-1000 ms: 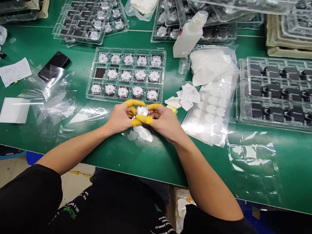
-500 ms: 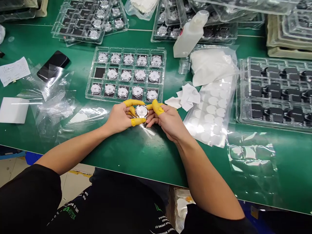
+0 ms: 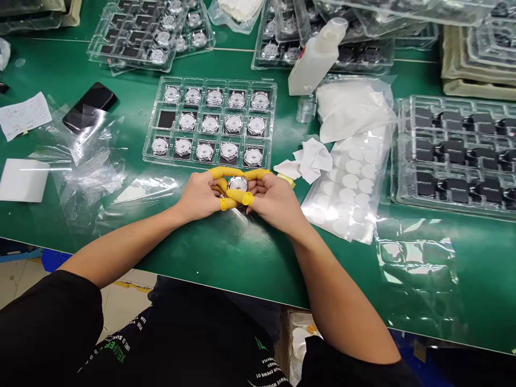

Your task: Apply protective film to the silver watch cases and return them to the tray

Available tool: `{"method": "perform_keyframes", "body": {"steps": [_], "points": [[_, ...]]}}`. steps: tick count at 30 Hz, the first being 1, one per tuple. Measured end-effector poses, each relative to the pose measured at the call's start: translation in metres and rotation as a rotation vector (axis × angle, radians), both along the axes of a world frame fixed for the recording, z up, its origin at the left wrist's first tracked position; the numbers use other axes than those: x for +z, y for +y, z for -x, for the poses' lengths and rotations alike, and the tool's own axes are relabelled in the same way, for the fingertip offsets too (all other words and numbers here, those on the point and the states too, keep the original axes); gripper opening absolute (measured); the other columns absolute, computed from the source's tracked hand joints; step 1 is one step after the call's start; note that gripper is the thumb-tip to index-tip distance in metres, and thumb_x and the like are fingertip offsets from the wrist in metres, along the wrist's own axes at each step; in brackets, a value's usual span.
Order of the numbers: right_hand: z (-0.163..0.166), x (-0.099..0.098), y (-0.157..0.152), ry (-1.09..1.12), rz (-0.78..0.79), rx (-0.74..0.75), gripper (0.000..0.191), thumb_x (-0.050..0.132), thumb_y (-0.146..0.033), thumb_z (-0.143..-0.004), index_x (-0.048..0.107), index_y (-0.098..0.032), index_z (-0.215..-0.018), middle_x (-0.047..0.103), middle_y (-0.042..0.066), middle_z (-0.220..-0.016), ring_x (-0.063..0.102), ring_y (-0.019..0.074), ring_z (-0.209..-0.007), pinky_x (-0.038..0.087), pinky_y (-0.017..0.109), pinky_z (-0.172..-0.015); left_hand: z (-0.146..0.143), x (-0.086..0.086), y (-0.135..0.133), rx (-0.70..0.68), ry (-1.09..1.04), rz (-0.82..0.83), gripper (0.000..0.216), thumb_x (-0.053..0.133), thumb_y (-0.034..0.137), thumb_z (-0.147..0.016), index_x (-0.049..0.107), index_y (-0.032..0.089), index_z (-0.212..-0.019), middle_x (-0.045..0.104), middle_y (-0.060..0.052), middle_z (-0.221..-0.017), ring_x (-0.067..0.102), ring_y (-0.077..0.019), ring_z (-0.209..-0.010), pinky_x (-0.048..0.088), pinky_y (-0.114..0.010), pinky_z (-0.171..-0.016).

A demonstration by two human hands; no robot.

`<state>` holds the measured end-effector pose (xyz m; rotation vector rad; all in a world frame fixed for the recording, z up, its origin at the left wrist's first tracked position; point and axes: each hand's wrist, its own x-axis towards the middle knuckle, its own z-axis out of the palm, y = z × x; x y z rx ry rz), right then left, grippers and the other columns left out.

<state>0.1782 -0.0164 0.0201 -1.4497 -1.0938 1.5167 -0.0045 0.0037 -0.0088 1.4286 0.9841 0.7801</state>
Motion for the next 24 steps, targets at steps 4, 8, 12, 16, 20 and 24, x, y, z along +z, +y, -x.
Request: {"method": "perform_keyframes", "body": {"steps": [4, 8, 12, 16, 20, 24], "points": [[-0.002, 0.001, 0.000, 0.014, -0.013, 0.004, 0.055, 0.102, -0.047, -0.047, 0.071, -0.018, -0.083, 0.067, -0.001, -0.067, 0.061, 0.0116, -0.047, 0.057, 0.026, -0.045, 0.001, 0.003, 0.001, -0.013, 0.025, 0.004, 0.057, 0.083, 0.023, -0.067, 0.073, 0.020, -0.122, 0.068, 0.002, -0.072, 0.055, -0.0083, -0.061, 0.047, -0.022, -0.061], [-0.019, 0.004, 0.003, 0.007, 0.001, 0.102, 0.053, 0.097, -0.055, -0.057, 0.076, -0.018, -0.090, 0.072, 0.003, -0.067, 0.070, 0.0178, -0.057, 0.066, 0.035, -0.062, 0.002, 0.004, 0.004, -0.038, 0.024, 0.015, 0.057, 0.086, 0.029, -0.065, 0.074, 0.018, -0.120, 0.065, 0.003, -0.067, 0.052, -0.0079, -0.058, 0.044, -0.022, -0.057], [-0.029, 0.006, 0.004, 0.008, 0.039, 0.190, 0.055, 0.094, -0.056, -0.063, 0.079, -0.019, -0.102, 0.077, 0.006, -0.075, 0.075, 0.0216, -0.068, 0.067, 0.039, -0.072, 0.002, 0.003, 0.005, -0.038, 0.011, 0.039, 0.058, 0.087, 0.028, -0.065, 0.074, 0.018, -0.121, 0.064, 0.003, -0.066, 0.051, -0.0076, -0.058, 0.043, -0.021, -0.056], [-0.024, 0.004, 0.003, -0.003, 0.034, 0.111, 0.053, 0.097, -0.052, -0.059, 0.077, -0.019, -0.095, 0.075, 0.004, -0.071, 0.073, 0.0198, -0.062, 0.067, 0.037, -0.068, 0.002, 0.004, 0.004, -0.019, 0.040, 0.008, 0.057, 0.086, 0.024, -0.065, 0.075, 0.018, -0.120, 0.064, 0.003, -0.067, 0.052, -0.0079, -0.060, 0.045, -0.021, -0.059], [-0.024, 0.002, 0.004, 0.038, 0.020, 0.103, 0.053, 0.099, -0.048, -0.055, 0.077, -0.018, -0.092, 0.076, 0.004, -0.077, 0.074, 0.0199, -0.063, 0.068, 0.039, -0.072, 0.002, 0.004, 0.005, -0.023, 0.021, 0.038, 0.062, 0.088, 0.027, -0.063, 0.073, 0.018, -0.123, 0.065, 0.003, -0.069, 0.050, -0.0073, -0.059, 0.043, -0.020, -0.057], [-0.023, 0.000, 0.004, 0.042, 0.022, 0.076, 0.050, 0.097, -0.053, -0.058, 0.079, -0.018, -0.088, 0.076, 0.005, -0.073, 0.073, 0.0198, -0.061, 0.068, 0.037, -0.067, 0.002, 0.005, 0.005, -0.019, 0.026, 0.043, 0.059, 0.086, 0.027, -0.065, 0.074, 0.019, -0.122, 0.065, 0.003, -0.067, 0.052, -0.0079, -0.059, 0.044, -0.021, -0.058]]}}
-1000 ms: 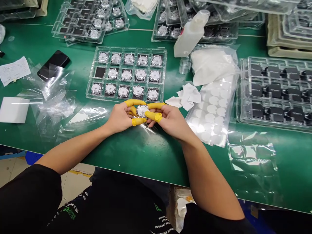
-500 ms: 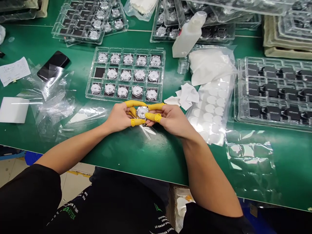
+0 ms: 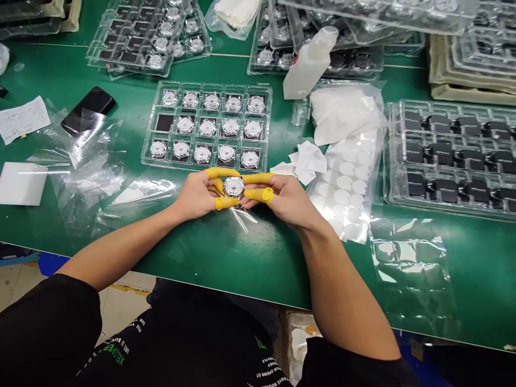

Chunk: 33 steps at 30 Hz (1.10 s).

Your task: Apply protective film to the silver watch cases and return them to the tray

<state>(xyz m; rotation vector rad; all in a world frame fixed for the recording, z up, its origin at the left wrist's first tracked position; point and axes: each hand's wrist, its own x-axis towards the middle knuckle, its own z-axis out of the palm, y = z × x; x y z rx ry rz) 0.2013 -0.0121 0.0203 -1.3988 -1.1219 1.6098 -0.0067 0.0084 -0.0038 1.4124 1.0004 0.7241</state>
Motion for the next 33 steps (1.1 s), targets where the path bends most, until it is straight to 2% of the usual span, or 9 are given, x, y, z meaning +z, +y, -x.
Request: {"method": "perform_keyframes", "body": {"steps": [5, 9, 14, 20, 24, 27, 29, 31, 33], "points": [[0.008, -0.001, -0.001, -0.023, -0.073, -0.069, 0.047, 0.096, -0.055, -0.057, 0.078, -0.021, -0.082, 0.071, 0.002, -0.060, 0.069, 0.0184, -0.051, 0.064, 0.033, -0.054, 0.000, 0.000, -0.001, -0.018, 0.050, -0.073, 0.054, 0.082, 0.024, -0.067, 0.075, 0.020, -0.120, 0.065, 0.003, -0.066, 0.053, -0.0091, -0.061, 0.045, -0.022, -0.060], [0.008, 0.000, -0.001, -0.029, -0.067, -0.001, 0.047, 0.093, -0.060, -0.060, 0.078, -0.020, -0.081, 0.073, 0.005, -0.063, 0.071, 0.0201, -0.053, 0.065, 0.035, -0.056, 0.000, 0.001, 0.000, -0.016, 0.060, -0.073, 0.056, 0.083, 0.025, -0.067, 0.075, 0.019, -0.122, 0.067, 0.002, -0.069, 0.052, -0.0087, -0.060, 0.045, -0.022, -0.060], [0.008, -0.001, 0.000, -0.045, -0.086, -0.047, 0.046, 0.094, -0.059, -0.060, 0.076, -0.020, -0.078, 0.071, 0.004, -0.059, 0.069, 0.0194, -0.051, 0.064, 0.033, -0.053, 0.000, 0.002, -0.001, -0.019, 0.061, -0.062, 0.056, 0.083, 0.027, -0.067, 0.075, 0.019, -0.121, 0.064, 0.003, -0.067, 0.052, -0.0088, -0.061, 0.044, -0.022, -0.059], [0.006, 0.000, 0.001, -0.028, -0.043, -0.018, 0.050, 0.093, -0.063, -0.059, 0.076, -0.019, -0.077, 0.072, 0.005, -0.060, 0.070, 0.0201, -0.052, 0.064, 0.033, -0.054, 0.000, 0.003, -0.001, -0.033, 0.013, -0.028, 0.056, 0.082, 0.025, -0.066, 0.074, 0.018, -0.121, 0.062, 0.004, -0.070, 0.052, -0.0079, -0.062, 0.044, -0.021, -0.060], [0.005, -0.001, 0.003, -0.075, -0.068, 0.002, 0.044, 0.092, -0.056, -0.063, 0.073, -0.020, -0.080, 0.070, 0.003, -0.061, 0.068, 0.0185, -0.052, 0.063, 0.033, -0.054, 0.000, 0.002, -0.002, -0.039, 0.015, -0.040, 0.055, 0.080, 0.023, -0.067, 0.074, 0.019, -0.122, 0.064, 0.003, -0.071, 0.054, -0.0088, -0.064, 0.047, -0.022, -0.062], [0.004, -0.002, 0.005, -0.025, -0.066, 0.004, 0.042, 0.088, -0.057, -0.068, 0.072, -0.020, -0.080, 0.070, 0.003, -0.066, 0.068, 0.0177, -0.055, 0.061, 0.033, -0.054, 0.000, 0.002, -0.002, -0.051, 0.027, -0.031, 0.056, 0.079, 0.022, -0.068, 0.073, 0.020, -0.124, 0.065, 0.003, -0.072, 0.055, -0.0089, -0.063, 0.048, -0.023, -0.063], [0.005, -0.001, 0.004, -0.002, -0.047, -0.012, 0.044, 0.089, -0.056, -0.066, 0.069, -0.021, -0.084, 0.068, 0.001, -0.067, 0.063, 0.0154, -0.050, 0.054, 0.029, -0.044, 0.000, 0.002, -0.002, -0.056, 0.047, -0.036, 0.057, 0.080, 0.022, -0.068, 0.073, 0.020, -0.124, 0.065, 0.004, -0.072, 0.055, -0.0090, -0.063, 0.048, -0.024, -0.063], [0.007, 0.002, 0.002, -0.025, -0.037, -0.024, 0.049, 0.095, -0.046, -0.058, 0.065, -0.024, -0.090, 0.065, -0.003, -0.068, 0.055, 0.0116, -0.043, 0.043, 0.025, -0.035, 0.000, 0.003, -0.001, -0.062, 0.066, -0.041, 0.057, 0.082, 0.023, -0.069, 0.072, 0.022, -0.125, 0.067, 0.004, -0.072, 0.058, -0.0099, -0.066, 0.050, -0.025, -0.066], [0.009, 0.009, 0.001, -0.052, -0.075, -0.071, 0.056, 0.099, -0.037, -0.051, 0.063, -0.027, -0.093, 0.064, -0.005, -0.070, 0.048, 0.0091, -0.038, 0.034, 0.024, -0.031, 0.000, 0.006, -0.001, -0.060, 0.071, -0.017, 0.068, 0.084, 0.026, -0.069, 0.066, 0.024, -0.135, 0.070, 0.004, -0.074, 0.063, -0.0118, -0.069, 0.053, -0.026, -0.070]]}}
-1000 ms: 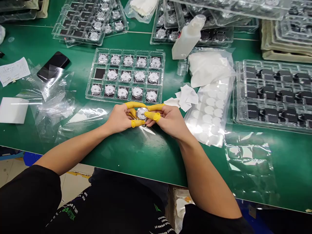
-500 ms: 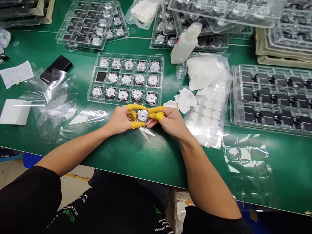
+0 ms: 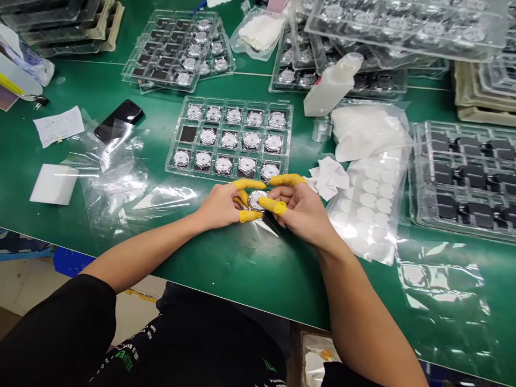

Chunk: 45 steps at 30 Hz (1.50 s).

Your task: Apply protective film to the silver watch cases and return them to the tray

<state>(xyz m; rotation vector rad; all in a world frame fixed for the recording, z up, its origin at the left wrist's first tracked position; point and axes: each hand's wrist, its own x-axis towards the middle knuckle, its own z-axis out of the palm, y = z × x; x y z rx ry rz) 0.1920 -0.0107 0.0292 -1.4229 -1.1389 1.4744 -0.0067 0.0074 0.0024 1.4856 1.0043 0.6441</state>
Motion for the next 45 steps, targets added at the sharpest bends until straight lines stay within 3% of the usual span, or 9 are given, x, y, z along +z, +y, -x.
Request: {"method": "perform_keyframes", "body": {"steps": [3, 6, 9, 14, 21, 25, 30, 39, 45], "points": [[0.009, 0.011, 0.016, -0.017, -0.160, -0.159, 0.046, 0.096, -0.036, -0.055, 0.067, -0.027, -0.090, 0.060, -0.002, -0.069, 0.045, 0.0100, -0.039, 0.028, 0.028, -0.033, 0.000, 0.005, 0.001, 0.018, -0.011, 0.071, 0.091, 0.088, 0.033, -0.070, 0.048, 0.025, -0.152, 0.077, 0.002, -0.083, 0.070, -0.0144, -0.075, 0.057, -0.029, -0.078], [0.040, 0.012, 0.062, -0.102, -0.306, -0.245, 0.032, 0.087, -0.034, -0.067, 0.071, -0.025, -0.092, 0.056, 0.000, -0.072, 0.043, 0.0100, -0.045, 0.028, 0.030, -0.038, 0.000, 0.007, 0.001, -0.017, 0.022, 0.087, 0.080, 0.086, 0.040, -0.075, 0.054, 0.024, -0.146, 0.079, 0.001, -0.092, 0.072, -0.0152, -0.082, 0.058, -0.030, -0.085], [0.094, 0.001, 0.124, -0.307, -0.336, 0.009, 0.030, 0.076, -0.028, -0.079, 0.071, -0.020, -0.107, 0.060, 0.002, -0.077, 0.048, 0.0121, -0.056, 0.040, 0.031, -0.052, 0.001, 0.006, 0.002, -0.049, 0.020, 0.087, 0.065, 0.082, 0.042, -0.078, 0.061, 0.021, -0.135, 0.080, -0.001, -0.096, 0.073, -0.0155, -0.087, 0.057, -0.031, -0.088], [0.156, -0.014, 0.186, -0.737, -0.530, 0.332, 0.015, 0.076, -0.026, -0.082, 0.072, -0.017, -0.093, 0.067, 0.005, -0.083, 0.062, 0.0219, -0.082, 0.051, 0.043, -0.086, 0.002, 0.001, 0.003, -0.061, 0.055, 0.086, 0.059, 0.081, 0.041, -0.079, 0.061, 0.016, -0.129, 0.081, -0.004, -0.101, 0.074, -0.0174, -0.087, 0.057, -0.032, -0.087], [0.152, 0.005, 0.219, -0.868, -0.489, 0.167, 0.021, 0.062, -0.028, -0.098, 0.064, -0.015, -0.081, 0.072, 0.014, -0.098, 0.062, 0.0264, -0.106, 0.047, 0.045, -0.099, 0.003, 0.000, 0.004, -0.127, 0.018, 0.063, 0.058, 0.075, 0.042, -0.085, 0.058, 0.017, -0.134, 0.081, -0.002, -0.098, 0.074, -0.0172, -0.091, 0.057, -0.030, -0.085], [0.166, -0.010, 0.242, -0.969, -0.418, 0.227, 0.005, 0.067, -0.016, -0.089, 0.068, -0.011, -0.089, 0.071, 0.018, -0.108, 0.062, 0.0337, -0.115, 0.046, 0.050, -0.102, 0.003, -0.001, 0.004, -0.127, 0.021, 0.061, 0.043, 0.074, 0.034, -0.083, 0.062, 0.016, -0.119, 0.080, -0.005, -0.102, 0.076, -0.0185, -0.091, 0.059, -0.030, -0.080], [0.175, -0.035, 0.253, -0.965, -0.485, 0.231, 0.013, 0.076, -0.020, -0.079, 0.072, -0.015, -0.091, 0.067, 0.018, -0.116, 0.061, 0.0362, -0.111, 0.049, 0.054, -0.099, 0.003, -0.002, 0.005, -0.111, -0.008, 0.089, 0.026, 0.074, 0.022, -0.079, 0.060, 0.018, -0.100, 0.080, -0.006, -0.101, 0.077, -0.0199, -0.092, 0.061, -0.032, -0.080], [0.166, -0.031, 0.242, -0.822, -0.510, 0.338, 0.020, 0.069, -0.028, -0.089, 0.068, -0.022, -0.107, 0.070, 0.011, -0.110, 0.062, 0.0305, -0.106, 0.048, 0.050, -0.101, 0.003, -0.007, 0.005, -0.127, -0.048, 0.020, 0.025, 0.073, 0.020, -0.078, 0.063, 0.016, -0.100, 0.079, -0.004, -0.095, 0.076, -0.0194, -0.089, 0.060, -0.031, -0.079], [0.172, -0.022, 0.236, -0.964, -0.416, 0.328, 0.031, 0.071, -0.032, -0.089, 0.068, -0.015, -0.114, 0.063, 0.019, -0.120, 0.061, 0.0360, -0.109, 0.045, 0.054, -0.101, 0.000, -0.007, 0.004, -0.017, 0.088, -0.096, 0.022, 0.069, 0.009, -0.071, 0.064, 0.013, -0.092, 0.077, -0.005, -0.092, 0.073, -0.0197, -0.086, 0.056, -0.029, -0.074]]}}
